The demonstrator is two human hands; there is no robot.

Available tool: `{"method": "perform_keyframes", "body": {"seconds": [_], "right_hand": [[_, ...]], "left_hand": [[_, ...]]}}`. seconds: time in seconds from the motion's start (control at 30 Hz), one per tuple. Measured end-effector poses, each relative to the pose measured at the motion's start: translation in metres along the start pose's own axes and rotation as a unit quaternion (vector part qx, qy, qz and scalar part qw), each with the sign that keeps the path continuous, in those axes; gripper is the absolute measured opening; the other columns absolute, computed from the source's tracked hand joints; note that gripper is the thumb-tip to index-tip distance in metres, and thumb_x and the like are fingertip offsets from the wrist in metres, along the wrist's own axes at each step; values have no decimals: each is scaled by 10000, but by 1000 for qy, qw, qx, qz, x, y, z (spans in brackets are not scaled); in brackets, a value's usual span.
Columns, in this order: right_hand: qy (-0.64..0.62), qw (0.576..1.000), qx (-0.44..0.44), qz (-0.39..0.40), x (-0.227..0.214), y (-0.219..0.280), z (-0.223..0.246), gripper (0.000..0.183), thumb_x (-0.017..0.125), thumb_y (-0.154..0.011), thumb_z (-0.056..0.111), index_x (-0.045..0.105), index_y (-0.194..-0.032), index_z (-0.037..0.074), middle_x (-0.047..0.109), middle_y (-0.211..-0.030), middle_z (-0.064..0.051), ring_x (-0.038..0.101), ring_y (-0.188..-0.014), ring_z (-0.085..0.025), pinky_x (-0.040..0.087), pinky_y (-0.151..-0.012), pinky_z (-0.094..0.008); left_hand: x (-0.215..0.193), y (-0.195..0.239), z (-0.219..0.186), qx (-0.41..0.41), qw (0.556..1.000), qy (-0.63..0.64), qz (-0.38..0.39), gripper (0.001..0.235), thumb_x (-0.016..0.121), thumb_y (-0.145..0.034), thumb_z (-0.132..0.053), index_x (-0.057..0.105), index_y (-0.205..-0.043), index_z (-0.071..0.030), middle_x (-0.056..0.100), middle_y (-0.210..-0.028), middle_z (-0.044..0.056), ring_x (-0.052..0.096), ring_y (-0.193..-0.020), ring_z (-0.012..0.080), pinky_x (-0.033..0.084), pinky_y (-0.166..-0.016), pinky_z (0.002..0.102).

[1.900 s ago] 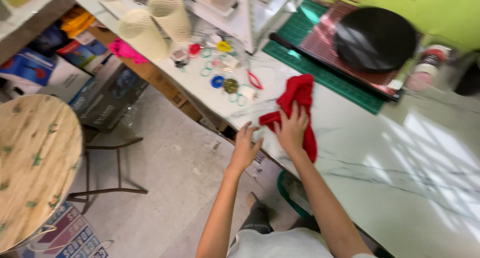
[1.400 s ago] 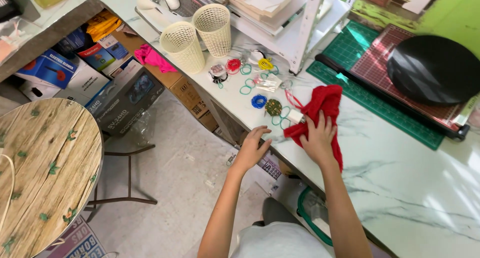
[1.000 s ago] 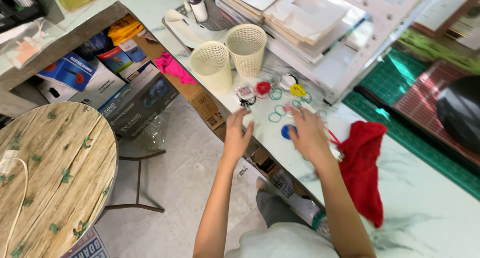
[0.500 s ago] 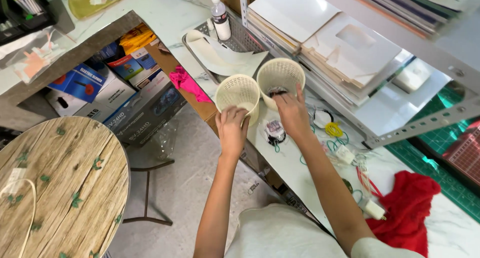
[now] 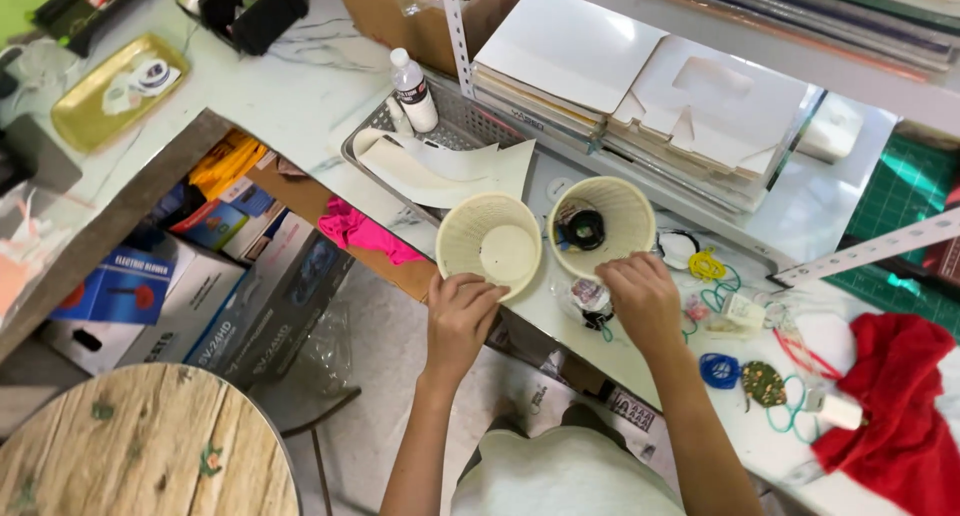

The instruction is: The person organizes a cluttered workspace by moving a white basket, handling small plastic containers, and rearranging items on a multi-tiered black cart. They also pick up a red cloth and a container of small cubes, placing them in different locations on the table and shelves.

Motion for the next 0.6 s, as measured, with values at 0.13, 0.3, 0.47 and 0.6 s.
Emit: {"method": "perform_keyframes", "body": {"seconds": [0.13, 0.3, 0.47, 0.6], "right_hand": [[17, 996, 83, 23, 18, -9, 0, 130, 732, -814, 13, 732, -928, 76, 721, -873, -63, 680, -885, -235, 518, -1001, -404], [96, 993, 65, 16, 12, -38, 31, 301, 689, -913, 29, 673, -1209, 78, 705, -1208, -72, 651, -1202, -236, 377, -1190, -533], [-8, 991, 131, -1, 19, -23, 63, 468, 655, -953, 57, 565, -1412, 80, 554, -1469, -144, 514, -1389, -354, 348, -1213, -508], [-354, 903, 241, -37, 23, -26, 94, 637, 532, -1066, 258, 300, -1632, 80, 417, -1613, -145, 421, -1496, -340, 299, -1267, -502]], "left_hand": [[-17, -2, 16, 86, 995, 25, 41, 224, 786, -791, -54, 769, -1010, -96, 712, -966, 6, 638, -1018, 216, 456, -1002, 516], [-28, 0, 32, 178, 983, 4, 54, 252, 779, -782, -69, 769, -1028, -118, 706, -964, -17, 639, -1035, 190, 431, -1079, 581], [-26, 19, 64, -24, 981, 190, 13, 168, 765, -880, -101, 715, -1040, -98, 679, -990, 22, 650, -981, 185, 508, -928, 474], [16, 56, 117, -334, 749, 567, -67, 208, 602, -1089, -111, 641, -1283, -46, 697, -1178, 119, 640, -1065, 205, 508, -946, 402]]}}
Point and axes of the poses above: each hand's wrist, its own y-axis away from the middle knuckle, its own x-axis out of the palm, z = x × y, the point moved 2 cm from there along -y, towards the middle knuckle
